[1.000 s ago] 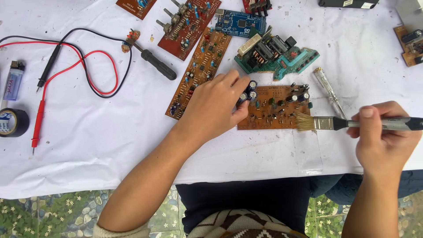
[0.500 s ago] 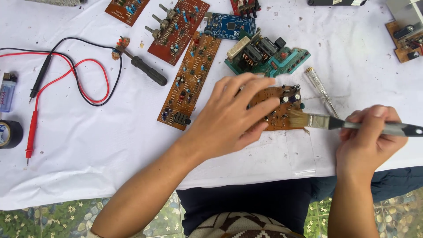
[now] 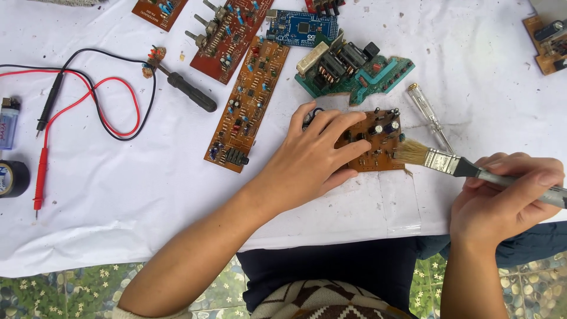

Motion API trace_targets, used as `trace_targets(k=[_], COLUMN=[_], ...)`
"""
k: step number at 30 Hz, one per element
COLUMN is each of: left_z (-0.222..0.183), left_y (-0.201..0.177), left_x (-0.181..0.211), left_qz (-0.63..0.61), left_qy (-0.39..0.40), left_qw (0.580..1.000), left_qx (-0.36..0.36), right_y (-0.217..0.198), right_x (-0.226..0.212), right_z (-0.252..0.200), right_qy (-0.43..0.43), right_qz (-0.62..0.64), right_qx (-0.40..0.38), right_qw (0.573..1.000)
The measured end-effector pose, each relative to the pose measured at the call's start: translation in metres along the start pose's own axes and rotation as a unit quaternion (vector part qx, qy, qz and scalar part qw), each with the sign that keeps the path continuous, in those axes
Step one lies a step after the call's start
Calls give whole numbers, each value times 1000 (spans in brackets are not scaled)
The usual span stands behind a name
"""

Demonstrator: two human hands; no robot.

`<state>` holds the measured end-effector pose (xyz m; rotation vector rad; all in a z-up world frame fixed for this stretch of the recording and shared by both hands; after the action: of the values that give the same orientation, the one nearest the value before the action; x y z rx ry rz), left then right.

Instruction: Removing solder and components from various circuit boards using a soldering iron, desoldering pump, and cleaning the boards with a brush.

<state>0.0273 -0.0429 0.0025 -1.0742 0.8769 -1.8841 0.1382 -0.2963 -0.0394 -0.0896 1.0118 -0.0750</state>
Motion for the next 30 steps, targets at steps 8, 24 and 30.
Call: trace_targets(k=[8, 24, 30], left_z=[-1, 1, -3], left_y=[1, -6, -2], left_x=[-1, -4, -5], left_qz=[-26, -10, 57], left_qy=[5, 16, 31], left_qw=[1000, 1000, 998], left_qx=[-11, -17, -23], right_y=[1, -2, -4], right_x=[3, 7, 6], right_z=[-8, -11, -15], right_qy=[85, 9, -6], right_qz=[-18, -77, -104], right_qx=[11, -37, -81], right_qw=[996, 996, 991])
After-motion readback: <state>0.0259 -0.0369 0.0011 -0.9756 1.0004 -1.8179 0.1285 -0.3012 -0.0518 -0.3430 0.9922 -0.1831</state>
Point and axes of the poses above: each hand's wrist, its own z-axis towards the middle knuckle, its own y-axis out of the palm, x = y × z, the point moved 2 cm from there along z, towards the middle knuckle, and after that the axes turned 6 degrees about -z, right-handed, at the moved point
